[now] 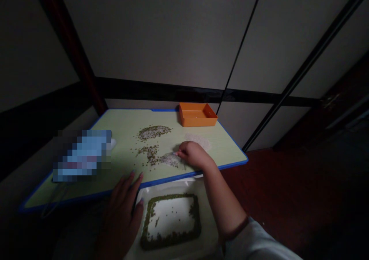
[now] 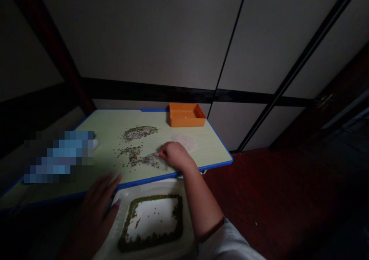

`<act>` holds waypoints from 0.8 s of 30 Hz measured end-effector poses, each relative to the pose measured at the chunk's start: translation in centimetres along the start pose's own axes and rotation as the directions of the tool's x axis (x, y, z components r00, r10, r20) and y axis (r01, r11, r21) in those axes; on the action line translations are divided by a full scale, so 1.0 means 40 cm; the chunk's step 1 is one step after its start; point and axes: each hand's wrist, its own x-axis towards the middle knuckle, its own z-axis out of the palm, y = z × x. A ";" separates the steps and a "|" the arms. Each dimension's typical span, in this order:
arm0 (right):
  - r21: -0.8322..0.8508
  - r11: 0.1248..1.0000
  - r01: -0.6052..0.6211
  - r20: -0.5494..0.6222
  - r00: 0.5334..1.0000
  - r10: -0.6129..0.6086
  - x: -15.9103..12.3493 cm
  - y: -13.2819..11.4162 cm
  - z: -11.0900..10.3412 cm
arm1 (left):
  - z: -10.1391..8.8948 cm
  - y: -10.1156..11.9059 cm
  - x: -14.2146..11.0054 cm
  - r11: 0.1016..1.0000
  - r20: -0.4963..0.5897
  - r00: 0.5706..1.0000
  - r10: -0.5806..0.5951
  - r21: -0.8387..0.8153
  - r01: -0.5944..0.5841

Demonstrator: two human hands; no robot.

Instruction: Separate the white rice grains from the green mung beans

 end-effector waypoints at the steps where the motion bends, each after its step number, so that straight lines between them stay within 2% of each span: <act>1: 0.013 1.000 -0.014 -0.007 1.000 0.015 -0.003 0.005 -0.003 | -0.001 0.000 -0.001 1.000 0.004 1.000 -0.002 0.000 0.002; 7: 0.129 0.991 -0.041 -0.099 0.994 0.054 -0.017 0.032 -0.017 | 0.003 -0.008 -0.006 1.000 0.005 1.000 0.002 0.012 -0.003; 10: 0.033 0.990 -0.138 -0.170 0.975 0.142 -0.015 0.036 -0.018 | 0.006 -0.009 -0.006 1.000 0.009 1.000 0.007 0.006 -0.007; 14: -0.091 0.953 -0.288 -0.187 0.945 0.267 -0.009 0.037 -0.018 | 0.007 -0.007 -0.002 1.000 -0.004 1.000 0.010 -0.001 -0.010; 19: -0.127 0.873 -0.471 -0.197 0.875 0.443 -0.010 0.046 -0.024 | 0.003 -0.004 0.000 1.000 -0.002 1.000 0.007 0.005 -0.007; 22: -0.145 0.850 -0.506 -0.177 0.859 0.480 -0.006 0.047 -0.021 | 0.000 -0.004 0.002 1.000 -0.009 1.000 0.015 0.003 -0.015; 24: -0.154 0.856 -0.494 -0.161 0.867 0.472 0.001 0.041 -0.014 | -0.001 -0.004 0.004 1.000 -0.008 1.000 0.016 -0.004 -0.016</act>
